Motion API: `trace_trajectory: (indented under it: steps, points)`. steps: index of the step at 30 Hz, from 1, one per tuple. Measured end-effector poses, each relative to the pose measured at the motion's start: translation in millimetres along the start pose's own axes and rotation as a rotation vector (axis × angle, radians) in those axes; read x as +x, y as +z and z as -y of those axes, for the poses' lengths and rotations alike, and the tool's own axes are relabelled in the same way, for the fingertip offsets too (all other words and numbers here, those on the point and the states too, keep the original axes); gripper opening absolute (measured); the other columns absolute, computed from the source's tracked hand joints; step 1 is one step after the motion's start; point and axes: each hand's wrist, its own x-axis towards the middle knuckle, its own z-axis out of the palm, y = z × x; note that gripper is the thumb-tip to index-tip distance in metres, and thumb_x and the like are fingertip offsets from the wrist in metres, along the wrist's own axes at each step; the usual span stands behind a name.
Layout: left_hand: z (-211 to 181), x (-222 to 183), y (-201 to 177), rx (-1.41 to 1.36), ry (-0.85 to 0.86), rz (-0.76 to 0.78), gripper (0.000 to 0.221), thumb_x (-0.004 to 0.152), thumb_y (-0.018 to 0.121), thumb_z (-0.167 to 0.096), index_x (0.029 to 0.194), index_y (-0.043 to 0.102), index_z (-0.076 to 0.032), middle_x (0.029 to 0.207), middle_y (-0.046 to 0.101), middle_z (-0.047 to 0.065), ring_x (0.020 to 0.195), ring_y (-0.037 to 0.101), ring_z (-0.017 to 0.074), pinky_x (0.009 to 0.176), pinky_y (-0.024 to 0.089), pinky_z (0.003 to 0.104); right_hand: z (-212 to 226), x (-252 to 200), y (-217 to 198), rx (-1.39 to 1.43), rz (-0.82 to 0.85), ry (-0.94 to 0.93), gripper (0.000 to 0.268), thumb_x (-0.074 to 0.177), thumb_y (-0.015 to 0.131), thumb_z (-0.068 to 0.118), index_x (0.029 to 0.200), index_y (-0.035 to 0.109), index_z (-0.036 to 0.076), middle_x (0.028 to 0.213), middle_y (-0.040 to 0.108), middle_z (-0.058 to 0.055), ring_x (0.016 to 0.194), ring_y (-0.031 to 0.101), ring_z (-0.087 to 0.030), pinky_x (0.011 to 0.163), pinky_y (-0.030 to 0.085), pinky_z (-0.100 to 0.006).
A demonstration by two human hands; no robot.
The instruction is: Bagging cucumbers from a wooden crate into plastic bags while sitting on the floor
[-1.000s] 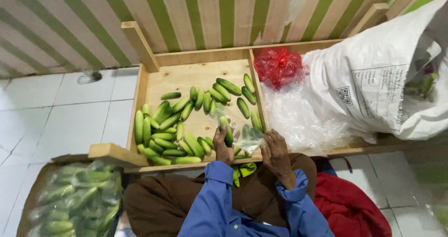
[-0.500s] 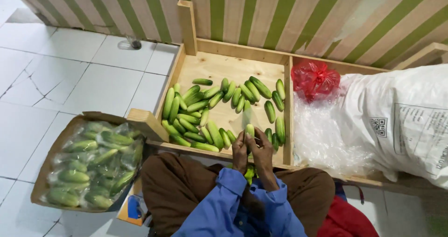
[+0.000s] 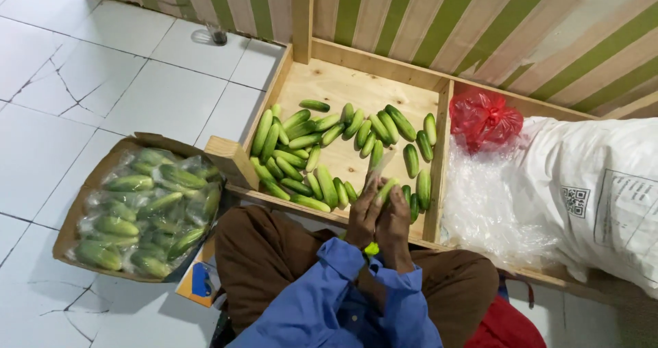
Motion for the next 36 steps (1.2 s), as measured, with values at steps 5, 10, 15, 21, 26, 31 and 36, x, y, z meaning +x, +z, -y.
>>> trace_trajectory:
  steps: [5, 10, 15, 21, 26, 31, 36]
  points:
    - [25.4, 25.3, -20.2, 0.260, 0.303, 0.025, 0.040, 0.090, 0.046, 0.005, 0.125, 0.063, -0.005, 0.154, 0.051, 0.016, 0.135, 0.054, 0.0394, 0.115, 0.035, 0.059, 27.9, 15.5, -40.3, 0.042, 0.075, 0.043, 0.038, 0.104, 0.055, 0.035, 0.127, 0.058, 0.005, 0.110, 0.068, -0.010, 0.080, 0.066, -0.018, 0.073, 0.057, -0.034]
    - [56.4, 30.5, -33.5, 0.528, 0.642, 0.058, 0.053, 0.080, 0.052, 0.008, 0.127, 0.069, -0.012, 0.155, 0.053, 0.008, 0.141, 0.051, 0.0376, 0.118, 0.032, 0.068, 43.3, 5.3, -38.7, -0.071, 0.071, 0.023, 0.050, 0.098, 0.059, 0.043, 0.128, 0.056, 0.003, 0.110, 0.068, -0.012, 0.062, 0.058, -0.013, 0.055, 0.051, -0.030]
    - [100.2, -4.3, -22.9, 0.522, 0.782, 0.171, 0.020, 0.094, 0.063, -0.012, 0.111, 0.072, -0.018, 0.154, 0.054, 0.001, 0.140, 0.052, 0.0348, 0.117, 0.035, 0.069, 5.1, 5.9, -53.0, -0.338, -0.146, -0.025, 0.027, 0.075, 0.091, 0.010, 0.081, 0.065, 0.003, 0.060, 0.064, -0.010, 0.046, 0.062, -0.015, 0.045, 0.050, -0.028]
    - [53.6, -31.2, -65.5, 0.591, 0.310, 0.534, 0.025, 0.076, 0.072, -0.022, 0.098, 0.075, -0.011, 0.160, 0.042, 0.019, 0.150, 0.028, 0.0498, 0.108, 0.027, 0.079, -55.7, 6.0, -92.6, -0.582, -0.331, -0.064, 0.025, 0.069, 0.088, 0.008, 0.081, 0.067, 0.004, 0.053, 0.061, -0.010, 0.042, 0.058, -0.015, 0.038, 0.042, -0.026]
    - [29.3, -66.8, -58.9, 0.195, -0.003, 0.200, 0.029, 0.090, 0.075, -0.037, 0.095, 0.071, -0.009, 0.115, 0.067, 0.014, 0.102, 0.067, 0.0362, 0.089, 0.053, 0.051, -88.7, -2.9, -112.0, -0.889, -0.353, -0.042, 0.033, 0.062, 0.094, 0.018, 0.085, 0.073, 0.010, 0.066, 0.067, -0.007, 0.057, 0.062, -0.017, 0.053, 0.049, -0.030]
    - [45.6, -84.2, -38.7, -0.069, -0.453, 0.186, 0.032, 0.093, 0.076, -0.035, 0.109, 0.070, -0.009, 0.110, 0.071, 0.013, 0.089, 0.072, 0.0411, 0.076, 0.062, 0.052, -82.3, -23.0, -80.5, -0.850, -0.162, -0.103, 0.027, 0.067, 0.088, 0.007, 0.090, 0.074, 0.008, 0.069, 0.067, -0.005, 0.063, 0.059, -0.012, 0.058, 0.051, -0.028]
    - [60.2, -90.6, -45.1, -0.136, -0.689, 0.020, 0.009, 0.091, 0.073, -0.014, 0.097, 0.079, -0.013, 0.086, 0.079, 0.012, 0.088, 0.077, 0.0319, 0.076, 0.060, 0.042, -73.1, -30.2, -75.0, -0.740, -0.044, 0.050, 0.037, 0.065, 0.095, 0.010, 0.098, 0.078, 0.005, 0.075, 0.073, -0.011, 0.060, 0.067, -0.014, 0.054, 0.062, -0.029]
